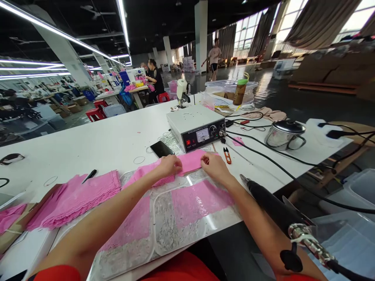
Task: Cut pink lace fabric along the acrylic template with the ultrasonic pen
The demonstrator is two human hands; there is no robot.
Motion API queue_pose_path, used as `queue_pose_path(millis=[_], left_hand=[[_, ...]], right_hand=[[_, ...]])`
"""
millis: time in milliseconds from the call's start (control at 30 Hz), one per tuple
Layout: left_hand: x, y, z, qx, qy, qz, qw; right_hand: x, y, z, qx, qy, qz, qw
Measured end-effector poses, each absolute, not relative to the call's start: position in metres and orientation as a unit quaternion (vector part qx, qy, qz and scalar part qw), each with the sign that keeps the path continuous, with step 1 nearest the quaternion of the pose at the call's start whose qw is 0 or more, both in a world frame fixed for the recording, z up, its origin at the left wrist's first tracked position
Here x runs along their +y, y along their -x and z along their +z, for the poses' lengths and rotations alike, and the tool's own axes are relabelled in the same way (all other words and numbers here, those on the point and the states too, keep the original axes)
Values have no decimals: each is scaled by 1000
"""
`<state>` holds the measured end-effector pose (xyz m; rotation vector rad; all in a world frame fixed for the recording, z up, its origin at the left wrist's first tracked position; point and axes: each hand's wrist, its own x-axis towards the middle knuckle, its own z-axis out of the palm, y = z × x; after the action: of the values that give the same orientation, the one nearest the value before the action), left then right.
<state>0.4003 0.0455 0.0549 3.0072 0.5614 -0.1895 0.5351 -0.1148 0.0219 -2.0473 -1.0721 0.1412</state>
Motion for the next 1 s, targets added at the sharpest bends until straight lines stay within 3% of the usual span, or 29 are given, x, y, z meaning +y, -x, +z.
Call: queue_pose_path(millis=[500,1000], left_hand=[[62,-414,64,145,-967,-144,153],[62,-404,88,61,-952,-140,264]], right_hand=[[-105,-542,-5,-481,774,43,409],[-107,-550,-9,-536,761,-117,345]])
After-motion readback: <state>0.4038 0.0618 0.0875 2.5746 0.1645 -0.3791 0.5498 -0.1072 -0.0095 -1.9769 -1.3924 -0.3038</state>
